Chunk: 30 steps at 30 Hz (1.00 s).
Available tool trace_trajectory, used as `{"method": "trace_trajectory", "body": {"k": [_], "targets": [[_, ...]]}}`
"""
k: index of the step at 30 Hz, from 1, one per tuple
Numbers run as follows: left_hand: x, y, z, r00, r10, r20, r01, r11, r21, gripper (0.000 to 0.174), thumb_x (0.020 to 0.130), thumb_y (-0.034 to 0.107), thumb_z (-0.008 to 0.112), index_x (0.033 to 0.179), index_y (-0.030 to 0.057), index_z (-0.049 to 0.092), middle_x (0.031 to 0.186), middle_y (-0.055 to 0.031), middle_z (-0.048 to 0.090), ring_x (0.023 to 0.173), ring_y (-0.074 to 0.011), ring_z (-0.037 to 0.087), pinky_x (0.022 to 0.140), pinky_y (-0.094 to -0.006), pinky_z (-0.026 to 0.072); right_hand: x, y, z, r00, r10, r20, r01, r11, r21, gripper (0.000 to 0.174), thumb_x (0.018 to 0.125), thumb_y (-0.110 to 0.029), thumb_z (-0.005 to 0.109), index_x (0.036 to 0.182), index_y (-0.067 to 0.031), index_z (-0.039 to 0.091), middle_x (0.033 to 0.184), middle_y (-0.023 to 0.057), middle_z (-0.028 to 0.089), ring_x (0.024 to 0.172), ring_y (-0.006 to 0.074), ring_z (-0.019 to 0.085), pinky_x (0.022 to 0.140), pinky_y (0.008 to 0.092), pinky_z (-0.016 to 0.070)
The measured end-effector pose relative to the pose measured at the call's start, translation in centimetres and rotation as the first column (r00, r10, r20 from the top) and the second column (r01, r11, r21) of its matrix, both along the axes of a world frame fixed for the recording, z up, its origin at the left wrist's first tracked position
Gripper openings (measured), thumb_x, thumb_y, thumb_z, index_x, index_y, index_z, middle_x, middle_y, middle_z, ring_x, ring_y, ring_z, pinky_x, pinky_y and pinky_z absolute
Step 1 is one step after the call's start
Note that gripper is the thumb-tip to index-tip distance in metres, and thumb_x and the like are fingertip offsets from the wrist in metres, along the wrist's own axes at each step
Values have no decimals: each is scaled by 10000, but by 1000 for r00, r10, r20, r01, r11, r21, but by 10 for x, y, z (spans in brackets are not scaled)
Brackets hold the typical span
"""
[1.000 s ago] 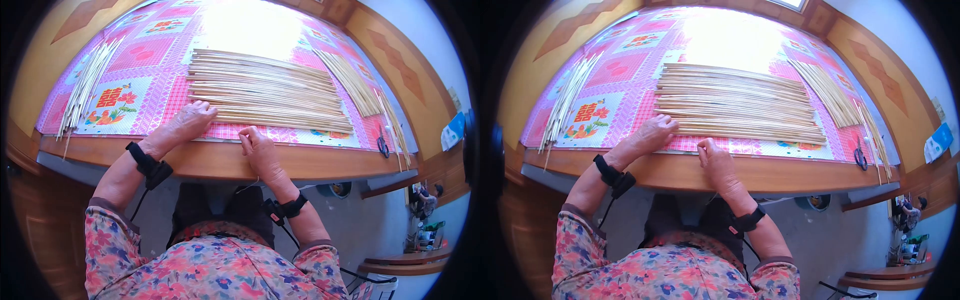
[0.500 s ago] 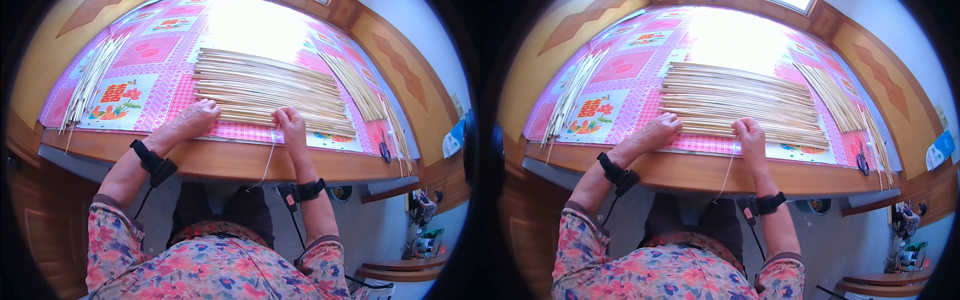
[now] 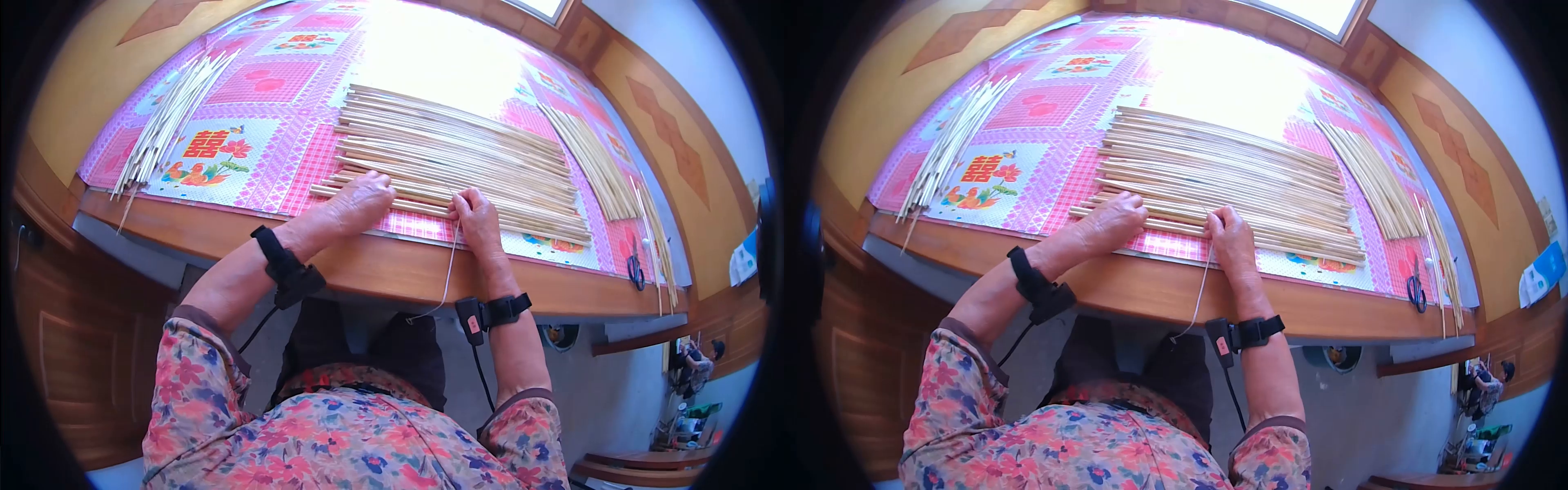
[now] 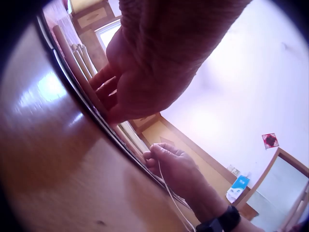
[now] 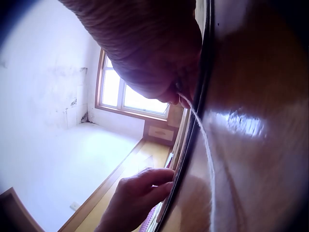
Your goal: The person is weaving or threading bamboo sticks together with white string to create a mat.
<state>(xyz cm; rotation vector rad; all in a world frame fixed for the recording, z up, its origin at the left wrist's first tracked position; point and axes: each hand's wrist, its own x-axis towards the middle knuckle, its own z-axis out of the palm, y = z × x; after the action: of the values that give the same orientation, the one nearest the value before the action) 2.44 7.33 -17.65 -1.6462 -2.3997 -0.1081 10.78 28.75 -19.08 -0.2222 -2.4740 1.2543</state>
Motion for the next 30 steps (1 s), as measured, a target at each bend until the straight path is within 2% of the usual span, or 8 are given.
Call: {"method": "trace_trajectory", "body": {"k": [2, 4, 11, 15, 20, 24, 28, 30], "targets": [[1, 7, -5, 999, 43, -21, -44, 999, -24, 100, 707, 67, 541, 768, -2, 580, 808, -129, 548, 863, -265, 518, 774, -343, 431, 1, -1, -2, 1000, -8, -15, 7, 998, -60, 170, 843, -176, 507, 802, -18, 553, 666, 72, 612, 624, 162, 605, 591, 295, 467], [7, 12, -1, 998, 54, -22, -52, 995, 80, 110, 706, 52, 532, 783, -4, 587, 785, -134, 548, 866, -267, 517, 785, -341, 429, 0, 1, -4, 1000, 3, -15, -3, 1000, -23, 165, 845, -173, 509, 809, -17, 551, 671, 71, 612, 620, 152, 606, 584, 289, 467], [-4, 20, 5, 995, 31, 93, -25, 997, -66, 153, 707, 55, 505, 792, -48, 580, 842, -199, 569, 829, -317, 554, 780, -379, 444, 0, 2, -7, 999, 14, -47, -18, 996, -84, 151, 866, -152, 507, 810, -17, 541, 703, 43, 594, 603, 89, 561, 544, 224, 460], [2, 19, 11, 993, 75, 93, -69, 995, -67, 166, 709, 69, 506, 798, -53, 576, 841, -212, 563, 816, -334, 559, 768, -391, 449, 12, -2, -3, 995, 21, -93, -43, 969, -244, 140, 864, -152, 516, 821, -22, 548, 705, 39, 594, 593, 78, 551, 521, 213, 451], [6, 14, 9, 986, 110, 128, -121, 989, 83, 157, 725, 77, 503, 798, -46, 568, 834, -212, 556, 833, -337, 565, 754, -392, 458, 35, -30, 4, 989, 13, -147, -64, 937, -345, 130, 853, -173, 540, 820, -49, 564, 616, 13, 567, 513, 48, 486, 465, 192, 386], [11, 12, 17, 975, 138, 176, -155, 985, 82, 174, 737, 82, 517, 839, -43, 583, 862, -209, 566, 845, -340, 571, 741, -400, 472, 46, -58, 17, 998, 37, -45, -52, 911, -410, 136, 848, -179, 555, 820, -46, 558, 572, -2, 532, 493, 53, 481, 459, 204, 383], [8, 11, 7, 979, 74, 192, -100, 987, 126, 156, 743, 83, 509, 816, -40, 572, 855, -204, 556, 833, -345, 568, 731, -407, 473, 45, -71, 7, 998, 16, -61, -24, 990, -139, 125, 849, -144, 543, 828, -21, 542, 574, 30, 531, 481, 80, 514, 462, 229, 405], [9, 8, 2, 986, 60, 154, -87, 980, 177, 140, 744, 83, 507, 794, -36, 560, 829, -200, 552, 825, -344, 567, 730, -411, 470, 44, -73, 1, 996, -92, 15, 86, 967, 238, 135, 855, -199, 498, 858, -67, 530, 663, 147, 591, 644, 289, 604, 581, 398, 460]]}}
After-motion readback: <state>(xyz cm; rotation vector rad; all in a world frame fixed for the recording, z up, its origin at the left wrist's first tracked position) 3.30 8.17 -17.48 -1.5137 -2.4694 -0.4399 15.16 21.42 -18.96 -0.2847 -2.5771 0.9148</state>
